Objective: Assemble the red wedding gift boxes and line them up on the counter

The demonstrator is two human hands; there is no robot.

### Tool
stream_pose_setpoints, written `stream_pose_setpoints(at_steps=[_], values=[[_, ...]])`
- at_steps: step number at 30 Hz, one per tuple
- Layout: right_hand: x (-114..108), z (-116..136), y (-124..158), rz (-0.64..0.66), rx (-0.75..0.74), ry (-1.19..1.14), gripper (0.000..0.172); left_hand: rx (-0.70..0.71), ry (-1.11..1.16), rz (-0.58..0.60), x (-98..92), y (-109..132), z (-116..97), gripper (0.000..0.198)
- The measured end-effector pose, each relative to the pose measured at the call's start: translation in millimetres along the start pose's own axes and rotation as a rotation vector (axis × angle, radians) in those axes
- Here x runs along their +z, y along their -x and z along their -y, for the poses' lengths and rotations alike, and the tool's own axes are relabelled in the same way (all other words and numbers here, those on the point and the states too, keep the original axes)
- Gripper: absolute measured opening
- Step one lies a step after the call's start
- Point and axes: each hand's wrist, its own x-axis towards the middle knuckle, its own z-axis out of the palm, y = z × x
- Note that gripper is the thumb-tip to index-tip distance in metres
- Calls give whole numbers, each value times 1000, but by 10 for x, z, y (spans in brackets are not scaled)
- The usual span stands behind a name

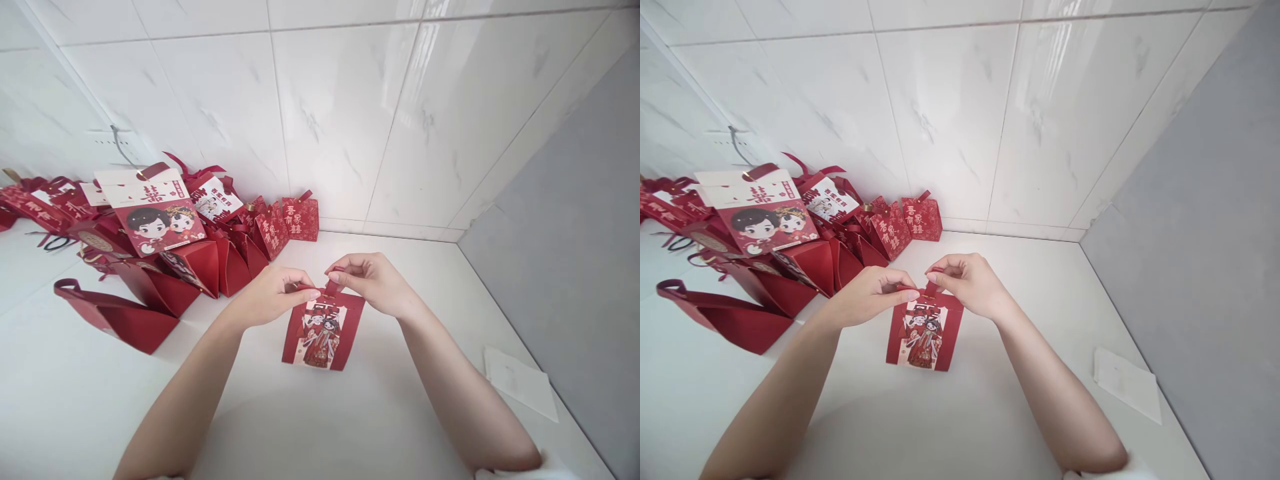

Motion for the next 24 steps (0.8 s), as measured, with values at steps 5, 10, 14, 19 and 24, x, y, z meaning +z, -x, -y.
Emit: stream_pose_setpoints(at_steps=[5, 10, 14, 19, 24], values=[[86, 5, 12, 26, -77, 107, 19, 45, -28, 44, 4, -49, 69, 30], [110, 15, 10, -13, -169, 177, 17, 53, -140, 10, 99, -115, 103, 26], [120, -42, -13, -37, -180, 242, 13, 49, -191, -31, 133, -166, 166, 26], [175, -133, -40, 17, -84, 487, 17, -14, -224, 23, 136, -178, 223, 34], [146, -118, -26, 53, -98, 562, 16, -9, -263, 43, 143, -154, 199, 38]])
